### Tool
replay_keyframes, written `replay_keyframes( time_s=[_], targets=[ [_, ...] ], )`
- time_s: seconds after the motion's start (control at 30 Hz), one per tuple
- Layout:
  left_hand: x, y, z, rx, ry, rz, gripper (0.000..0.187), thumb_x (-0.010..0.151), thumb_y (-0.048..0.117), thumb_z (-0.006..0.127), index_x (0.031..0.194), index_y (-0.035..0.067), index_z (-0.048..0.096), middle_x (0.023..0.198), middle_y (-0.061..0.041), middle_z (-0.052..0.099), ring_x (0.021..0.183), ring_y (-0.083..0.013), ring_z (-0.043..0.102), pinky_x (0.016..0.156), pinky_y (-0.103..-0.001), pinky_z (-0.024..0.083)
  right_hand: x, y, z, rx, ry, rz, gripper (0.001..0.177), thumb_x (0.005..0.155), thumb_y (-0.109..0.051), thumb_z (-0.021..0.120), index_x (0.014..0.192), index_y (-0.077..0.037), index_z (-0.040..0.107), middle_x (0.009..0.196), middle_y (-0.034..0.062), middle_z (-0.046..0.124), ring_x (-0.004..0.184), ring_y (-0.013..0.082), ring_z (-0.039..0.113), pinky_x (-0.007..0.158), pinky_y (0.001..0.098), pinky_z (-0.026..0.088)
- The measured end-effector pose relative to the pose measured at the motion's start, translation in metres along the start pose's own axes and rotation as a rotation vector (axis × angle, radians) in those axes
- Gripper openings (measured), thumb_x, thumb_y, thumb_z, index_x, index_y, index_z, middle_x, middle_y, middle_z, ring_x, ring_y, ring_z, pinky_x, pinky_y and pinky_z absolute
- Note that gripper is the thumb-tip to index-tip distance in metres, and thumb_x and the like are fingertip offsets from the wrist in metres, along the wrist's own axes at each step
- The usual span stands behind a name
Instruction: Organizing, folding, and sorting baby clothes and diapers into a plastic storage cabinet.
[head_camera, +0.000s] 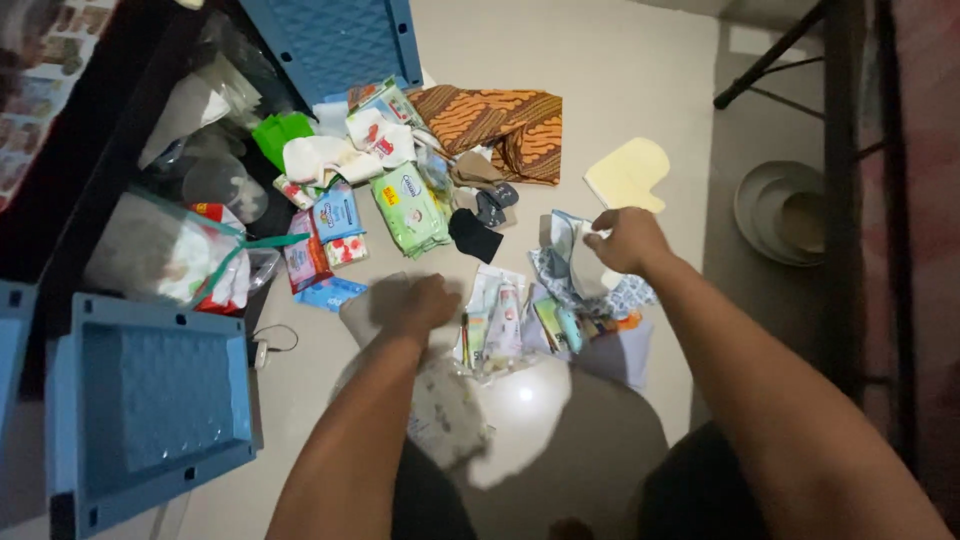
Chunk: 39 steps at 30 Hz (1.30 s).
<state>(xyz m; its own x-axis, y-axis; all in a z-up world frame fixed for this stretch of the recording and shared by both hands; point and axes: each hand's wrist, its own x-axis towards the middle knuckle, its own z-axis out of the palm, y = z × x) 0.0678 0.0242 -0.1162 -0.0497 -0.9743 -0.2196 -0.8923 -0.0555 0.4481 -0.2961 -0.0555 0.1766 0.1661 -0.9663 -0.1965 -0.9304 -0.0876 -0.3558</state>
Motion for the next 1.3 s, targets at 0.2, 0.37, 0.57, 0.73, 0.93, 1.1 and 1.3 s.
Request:
replay_keyframes(
  time_s=[0.2,0.37,0.57,0.73,0.93,1.1,1.3],
  targets=[
    [-0.017,0.054,-0.028,0.334,0.129,-0.048,0.065,0.091,0.017,0.066,0.149,-0.003,0.044,0.153,-0.027,0.043,0.141,-0.0424,0.045,0.113,-0.058,0.038,0.072,0.023,0.074,0.102,0.004,0.021,0.029,0.086,-0.030,0.073,0.103,-0.007,0.080,0.101,0.0179,0.077,0.094,0.0352,0.073,0.089,0.0420,0.056],
    [-0.034,0.115,-0.111,0.331,-0.337,-0.265,0.090,0.093,0.012,0.069,0.166,0.007,0.015,0.169,-0.021,0.009,0.146,-0.0482,0.030,0.120,-0.057,0.031,0.148,0.030,0.113,0.390,0.115,0.202,0.027,0.093,-0.026,0.066,0.105,-0.005,0.077,0.104,0.0148,0.077,0.095,0.0276,0.074,0.088,0.0384,0.056],
    [-0.010,0.076,-0.038,0.225,-0.219,-0.365,0.075,0.099,0.010,0.064,0.162,0.012,0.022,0.171,-0.019,0.008,0.147,-0.0528,0.028,0.113,-0.057,0.039,0.233,0.031,0.162,0.734,0.158,0.356,0.044,0.096,-0.026,0.070,0.124,0.007,0.062,0.111,0.0205,0.070,0.098,0.0280,0.068,0.082,0.0405,0.056],
    [-0.007,0.072,-0.030,0.275,-0.291,-0.345,0.082,0.100,0.012,0.064,0.165,0.007,0.014,0.170,-0.023,0.003,0.147,-0.0567,0.022,0.110,-0.057,0.043,0.258,-0.009,0.131,1.114,0.068,0.551,0.032,0.098,-0.018,0.064,0.119,0.007,0.060,0.106,0.0185,0.068,0.091,0.0274,0.070,0.070,0.0373,0.059],
    [-0.013,0.084,-0.045,0.297,-0.334,-0.335,0.084,0.100,0.017,0.065,0.163,0.006,0.011,0.168,-0.026,0.002,0.147,-0.0588,0.020,0.111,-0.058,0.039,0.274,0.004,0.089,1.664,0.017,0.275,0.023,0.099,0.001,0.059,0.122,0.003,0.058,0.112,0.0150,0.067,0.091,0.0211,0.064,0.081,0.0336,0.056],
    [-0.008,0.081,-0.067,0.342,-0.432,-0.250,0.074,0.099,0.023,0.063,0.159,0.014,0.020,0.166,-0.022,0.008,0.148,-0.0568,0.020,0.111,-0.059,0.039,0.216,-0.034,-0.048,1.676,0.106,0.026,0.030,0.099,-0.002,0.049,0.128,-0.001,0.053,0.116,0.0146,0.068,0.107,0.0267,0.072,0.095,0.0395,0.059],
    [-0.003,0.089,-0.106,0.456,-0.571,-0.029,0.059,0.098,0.032,0.062,0.151,0.026,0.038,0.162,-0.018,0.023,0.150,-0.0529,0.021,0.111,-0.061,0.040,0.117,-0.033,-0.156,1.550,0.035,-0.399,0.036,0.098,0.008,0.046,0.132,0.000,0.051,0.126,0.0132,0.064,0.114,0.0240,0.069,0.107,0.0403,0.057]
  ],
)
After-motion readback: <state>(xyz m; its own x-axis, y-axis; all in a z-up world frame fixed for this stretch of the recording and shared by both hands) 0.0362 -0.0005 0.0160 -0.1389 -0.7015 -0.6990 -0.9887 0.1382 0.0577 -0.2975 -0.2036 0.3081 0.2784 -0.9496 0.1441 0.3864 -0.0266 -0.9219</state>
